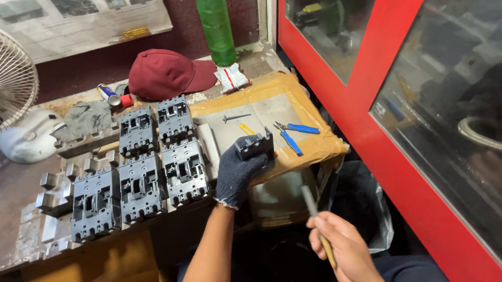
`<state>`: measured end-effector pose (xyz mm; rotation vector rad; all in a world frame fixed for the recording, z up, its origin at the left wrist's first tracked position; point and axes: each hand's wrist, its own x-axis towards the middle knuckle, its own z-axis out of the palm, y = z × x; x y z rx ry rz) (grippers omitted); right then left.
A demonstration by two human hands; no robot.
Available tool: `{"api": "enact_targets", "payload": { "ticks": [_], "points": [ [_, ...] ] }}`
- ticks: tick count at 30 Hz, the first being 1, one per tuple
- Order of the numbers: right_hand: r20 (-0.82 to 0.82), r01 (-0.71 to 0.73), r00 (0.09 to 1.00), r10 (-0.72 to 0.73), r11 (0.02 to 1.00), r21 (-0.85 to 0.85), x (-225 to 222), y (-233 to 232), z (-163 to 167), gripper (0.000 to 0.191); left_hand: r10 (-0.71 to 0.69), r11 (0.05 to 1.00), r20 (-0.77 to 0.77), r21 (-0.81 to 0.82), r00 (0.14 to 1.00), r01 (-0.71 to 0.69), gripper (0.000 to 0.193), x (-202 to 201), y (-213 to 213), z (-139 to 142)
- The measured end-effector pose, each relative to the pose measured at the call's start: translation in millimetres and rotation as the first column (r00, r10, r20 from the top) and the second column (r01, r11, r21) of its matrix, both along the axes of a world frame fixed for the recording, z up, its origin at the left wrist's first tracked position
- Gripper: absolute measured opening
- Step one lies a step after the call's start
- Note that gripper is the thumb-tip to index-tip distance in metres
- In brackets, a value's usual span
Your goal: The person sits on the floor and uses pliers, a metal file, and a utility knife to trim and smooth gray metal parts. After finishing each part, they place it into a clear plastic bag and then into a cardboard box. The process repeats for several parts.
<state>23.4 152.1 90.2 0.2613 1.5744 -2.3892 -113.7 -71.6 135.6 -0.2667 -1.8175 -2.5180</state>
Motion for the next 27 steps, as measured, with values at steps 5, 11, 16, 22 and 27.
{"api": "enact_targets", "payload": {
  "ticks": [5, 11, 16, 22, 27],
  "points": [
    [0.044, -0.101, 0.994, 0.096, 0.989, 0.109, -33.3, -34.7, -3.5, 0.025, -0.041, 0.999, -0.031, 0.024, 0.999, 0.042, 0.036, 6.9, -3.0, -0.8],
    [-0.024, -0.143, 0.990, 0.142, 0.989, -0.024, -62.6, -50.7, -22.2, 0.024, -0.045, 0.999, 0.006, 0.009, 0.999, 0.045, 0.035, 7.3, -4.0, -2.8],
    [-0.187, -0.092, 0.976, 0.116, 0.987, 0.128, -97.0, -74.2, -35.7, 0.026, -0.022, 0.998, -0.056, -0.065, 0.998, 0.018, 0.037, 2.7, -5.4, -10.1],
    [-0.103, -0.061, 0.992, 0.069, 0.995, 0.079, -112.8, -85.0, -23.4, 0.024, -0.005, 1.000, 0.004, -0.024, 1.000, 0.005, 0.041, 0.2, -3.5, -9.1],
    [-0.072, -0.096, 0.992, 0.099, 0.994, 0.050, -81.3, -69.2, -16.5, 0.024, -0.030, 0.999, 0.044, 0.022, 0.999, 0.029, 0.037, 6.5, -4.9, -9.0]
  ]
}}
